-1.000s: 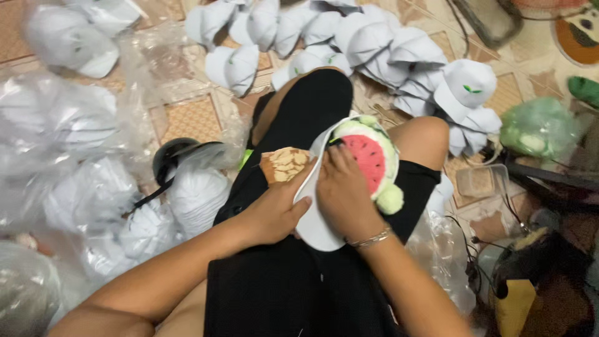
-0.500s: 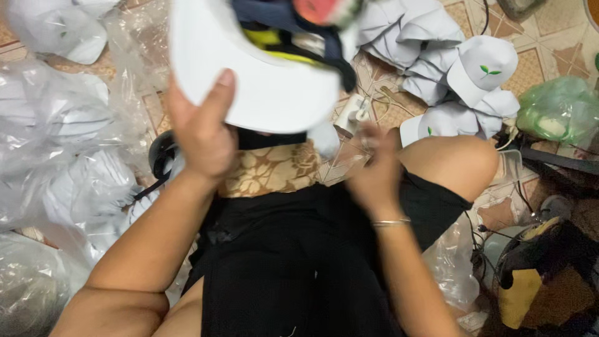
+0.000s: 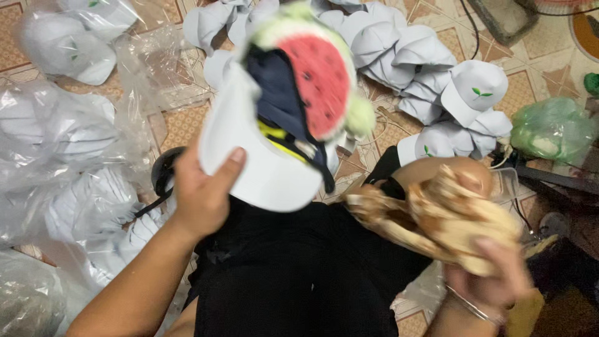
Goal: The person sits on the floor and processes white baseball caps by stuffing them with cloths, drying the embroidered logo with a hair dryer, and wiping the interior with a cloth. The person handles multiple caps one at a time.
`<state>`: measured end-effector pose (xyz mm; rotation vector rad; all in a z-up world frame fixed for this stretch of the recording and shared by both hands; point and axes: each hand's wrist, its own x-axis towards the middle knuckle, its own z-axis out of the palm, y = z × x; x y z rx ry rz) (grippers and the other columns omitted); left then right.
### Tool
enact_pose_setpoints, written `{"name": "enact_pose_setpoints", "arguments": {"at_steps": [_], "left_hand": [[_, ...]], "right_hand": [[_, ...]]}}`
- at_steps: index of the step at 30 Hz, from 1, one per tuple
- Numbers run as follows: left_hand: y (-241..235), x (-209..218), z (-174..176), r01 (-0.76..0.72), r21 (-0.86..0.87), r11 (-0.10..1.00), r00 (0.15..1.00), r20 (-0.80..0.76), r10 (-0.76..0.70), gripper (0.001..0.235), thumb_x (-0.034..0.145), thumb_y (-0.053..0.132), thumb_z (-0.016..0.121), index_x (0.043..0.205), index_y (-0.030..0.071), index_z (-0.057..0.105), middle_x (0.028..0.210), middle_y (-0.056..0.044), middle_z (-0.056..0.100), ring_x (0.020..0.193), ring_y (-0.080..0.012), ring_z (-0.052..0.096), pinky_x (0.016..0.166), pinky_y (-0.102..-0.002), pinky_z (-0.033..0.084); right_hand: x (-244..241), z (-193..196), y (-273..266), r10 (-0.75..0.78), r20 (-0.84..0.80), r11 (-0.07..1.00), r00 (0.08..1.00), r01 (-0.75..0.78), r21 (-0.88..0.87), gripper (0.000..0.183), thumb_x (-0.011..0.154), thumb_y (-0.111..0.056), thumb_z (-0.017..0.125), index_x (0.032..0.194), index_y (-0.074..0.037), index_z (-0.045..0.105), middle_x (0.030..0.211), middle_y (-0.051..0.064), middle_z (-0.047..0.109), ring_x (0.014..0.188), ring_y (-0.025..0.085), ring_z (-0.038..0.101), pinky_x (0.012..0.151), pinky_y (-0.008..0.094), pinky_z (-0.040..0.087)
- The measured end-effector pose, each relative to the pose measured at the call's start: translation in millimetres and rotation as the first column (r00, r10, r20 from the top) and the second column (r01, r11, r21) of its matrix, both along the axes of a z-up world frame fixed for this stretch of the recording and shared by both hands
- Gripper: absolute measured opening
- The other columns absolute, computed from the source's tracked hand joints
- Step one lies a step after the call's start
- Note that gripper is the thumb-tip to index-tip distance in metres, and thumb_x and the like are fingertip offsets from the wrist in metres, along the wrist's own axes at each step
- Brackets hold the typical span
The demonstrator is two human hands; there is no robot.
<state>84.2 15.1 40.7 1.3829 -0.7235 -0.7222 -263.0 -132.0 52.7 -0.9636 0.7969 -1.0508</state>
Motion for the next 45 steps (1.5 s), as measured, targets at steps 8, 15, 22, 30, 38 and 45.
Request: {"name": "enact_pose_setpoints", "arguments": {"at_steps": [8,15,22,30,38,45], "left_hand": [[1,-54,5,0.406,0.205,0.890,0.912,-0.041,-0.407,0.051,0.099,0.018,0.056,0.147,0.000,0.049,0.118,-0.013,0.075,0.109,-0.0141,0.070,0.094,-0.030,0.055],[15,-70,-10,0.368,0.327,0.870,0.925,-0.032,-0.379,0.051,0.101,0.021,0.054,0.149,0.004,0.048,0.115,-0.016,0.075,0.095,-0.0170,0.072,0.081,-0.032,0.056],[23,-81,-4,0.565,0.296,0.770,0.820,-0.307,-0.483,0.076,0.097,0.015,0.051,0.162,0.012,0.012,0.095,-0.014,0.076,0.067,-0.0146,0.073,0.055,-0.030,0.064],[14,-80,22,0.665,0.399,0.631,0.745,-0.296,-0.598,0.087,0.090,-0.002,0.042,0.166,0.011,0.002,0.063,-0.018,0.069,0.048,-0.0240,0.072,0.054,-0.034,0.065],[4,-114,14,0.574,0.251,0.780,0.698,0.349,-0.626,0.080,0.095,0.011,0.059,0.159,-0.004,0.014,0.094,-0.029,0.069,0.068,-0.0373,0.072,0.063,-0.040,0.058],[-5,-150,-4,0.515,0.328,0.792,0.308,0.791,-0.528,0.062,0.090,0.052,0.074,0.103,-0.004,0.051,0.076,-0.020,0.054,0.040,-0.0205,0.054,0.030,-0.034,0.044]], "right_hand": [[35,33,57,-0.203,-0.565,0.802,0.800,-0.195,-0.565,0.053,0.097,-0.037,0.064,0.136,-0.008,0.043,0.140,0.016,0.052,0.136,0.036,0.052,0.116,0.055,0.045],[91,-48,66,-0.056,-0.763,0.394,0.644,-0.688,-0.610,0.056,0.093,-0.015,0.075,0.142,-0.003,0.052,0.145,0.019,0.056,0.137,0.036,0.056,0.116,0.049,0.046],[68,-56,50,-0.002,-0.912,0.244,0.411,-0.884,-0.399,0.060,0.084,-0.011,0.070,0.142,-0.006,0.057,0.151,0.011,0.056,0.145,0.029,0.046,0.114,0.044,0.042],[96,-51,49,-0.166,-0.960,0.005,0.226,-0.973,-0.230,0.037,0.080,-0.016,0.069,0.114,-0.002,0.068,0.126,0.010,0.067,0.128,0.027,0.059,0.117,0.045,0.036],[67,-141,35,0.205,-0.978,0.493,0.019,-0.866,0.086,0.057,0.079,-0.049,0.067,0.123,-0.012,0.068,0.119,0.008,0.069,0.120,0.025,0.061,0.109,0.040,0.048],[-32,-199,93,0.474,-0.321,0.877,0.820,-0.410,0.251,0.042,0.099,-0.035,0.058,0.123,0.000,0.057,0.117,0.017,0.062,0.109,0.031,0.062,0.093,0.046,0.055]]}}
